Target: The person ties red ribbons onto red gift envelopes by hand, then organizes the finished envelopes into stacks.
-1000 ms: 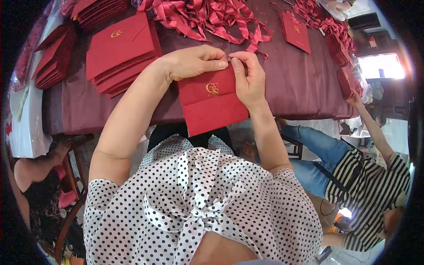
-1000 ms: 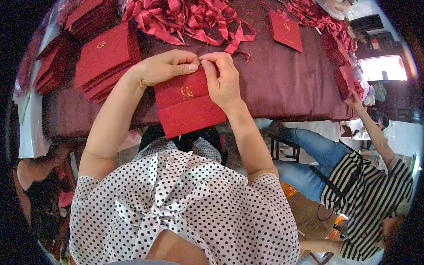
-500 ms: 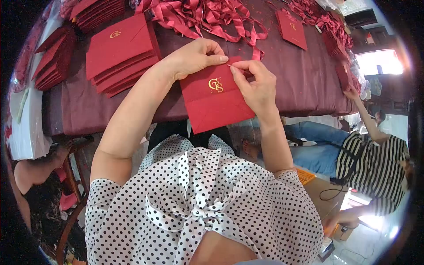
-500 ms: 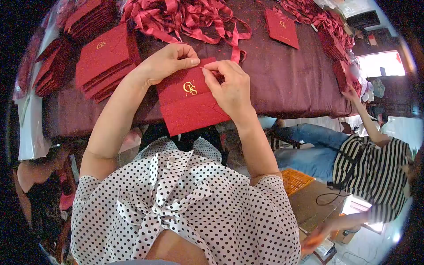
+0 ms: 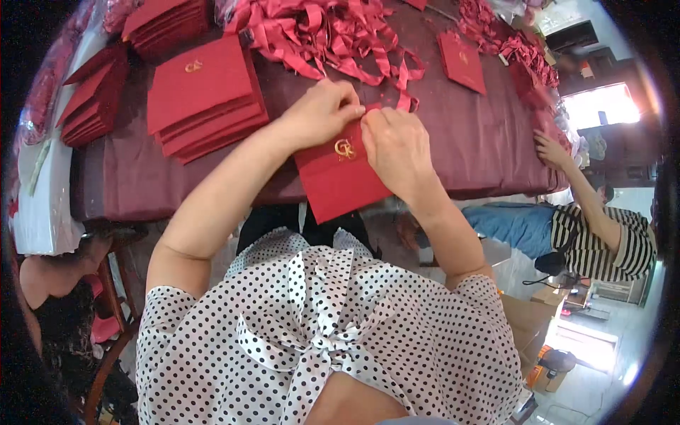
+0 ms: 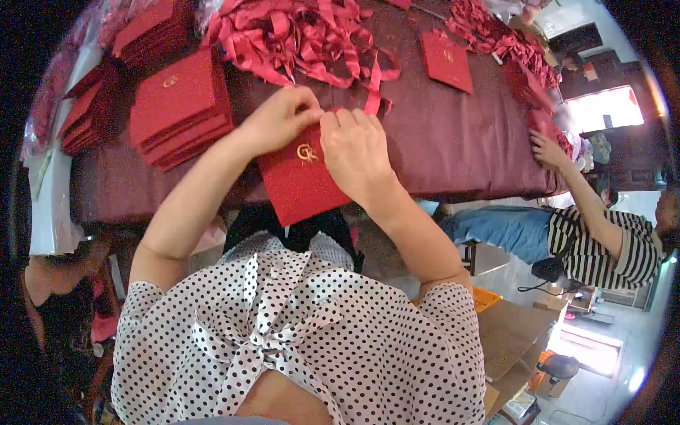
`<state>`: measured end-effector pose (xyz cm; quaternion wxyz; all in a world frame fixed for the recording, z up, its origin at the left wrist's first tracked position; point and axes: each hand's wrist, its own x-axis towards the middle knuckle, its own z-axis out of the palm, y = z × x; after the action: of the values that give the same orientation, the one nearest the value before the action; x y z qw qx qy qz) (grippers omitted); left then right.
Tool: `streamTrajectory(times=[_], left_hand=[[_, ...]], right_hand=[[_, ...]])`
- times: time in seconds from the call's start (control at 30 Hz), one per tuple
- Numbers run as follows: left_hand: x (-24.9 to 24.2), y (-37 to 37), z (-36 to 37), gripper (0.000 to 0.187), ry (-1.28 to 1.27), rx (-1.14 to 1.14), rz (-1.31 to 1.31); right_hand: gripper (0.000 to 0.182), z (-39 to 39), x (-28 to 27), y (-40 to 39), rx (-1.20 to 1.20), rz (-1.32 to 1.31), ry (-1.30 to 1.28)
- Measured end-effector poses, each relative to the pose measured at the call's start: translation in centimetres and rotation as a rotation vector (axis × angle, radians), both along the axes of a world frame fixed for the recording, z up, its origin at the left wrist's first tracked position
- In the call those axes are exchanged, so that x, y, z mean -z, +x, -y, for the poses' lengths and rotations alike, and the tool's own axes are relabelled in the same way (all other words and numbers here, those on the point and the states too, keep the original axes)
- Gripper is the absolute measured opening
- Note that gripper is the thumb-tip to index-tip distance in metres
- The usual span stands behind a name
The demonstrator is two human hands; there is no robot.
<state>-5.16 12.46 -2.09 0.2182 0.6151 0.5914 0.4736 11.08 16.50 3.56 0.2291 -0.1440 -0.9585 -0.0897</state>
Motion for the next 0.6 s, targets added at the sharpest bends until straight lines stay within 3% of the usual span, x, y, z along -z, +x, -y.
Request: streamTrajectory(times=[0.07, 0.1, 0.13, 0.23, 0.3, 0.43, 0.6], left_hand=[[-1.6, 0.8, 1.1, 0.016, 0.037, -0.101, -0.134], [-1.9, 0.9, 1.4, 0.016, 0.027, -0.102, -0.082], [-2.3, 0.9, 1.5, 0.016, 0.019, -0.102, -0.030], [-1.8, 0.4, 1.6, 0.017, 0.048, -0.133, 0.045], [-1.8, 0.0, 1.2, 0.018, -0.002, -0.027, 0.151], [-1.6, -0.2, 0.9, 0.015, -0.080, 0.112, 0.392], [-3.4, -1.0, 1.6, 0.014, -0.210, 0.414, 0.548]], right_hand=[[0.008, -0.4, -0.1, -0.3, 0.054, -0.011, -0.171], [0.009, -0.5, -0.6, -0.5, 0.100, -0.067, -0.354], [0.009, -0.4, -0.8, -0.7, 0.090, -0.086, -0.333], [0.012, -0.5, 0.0, -1.3, 0.054, -0.225, -0.645], [0.018, -0.7, -1.0, -0.8, 0.064, -0.260, -0.903], [0.015, -1.6, -0.3, -0.4, -0.057, -0.207, -0.603], [0.014, -0.7, -1.7, 0.7, -0.129, -0.160, -0.606]])
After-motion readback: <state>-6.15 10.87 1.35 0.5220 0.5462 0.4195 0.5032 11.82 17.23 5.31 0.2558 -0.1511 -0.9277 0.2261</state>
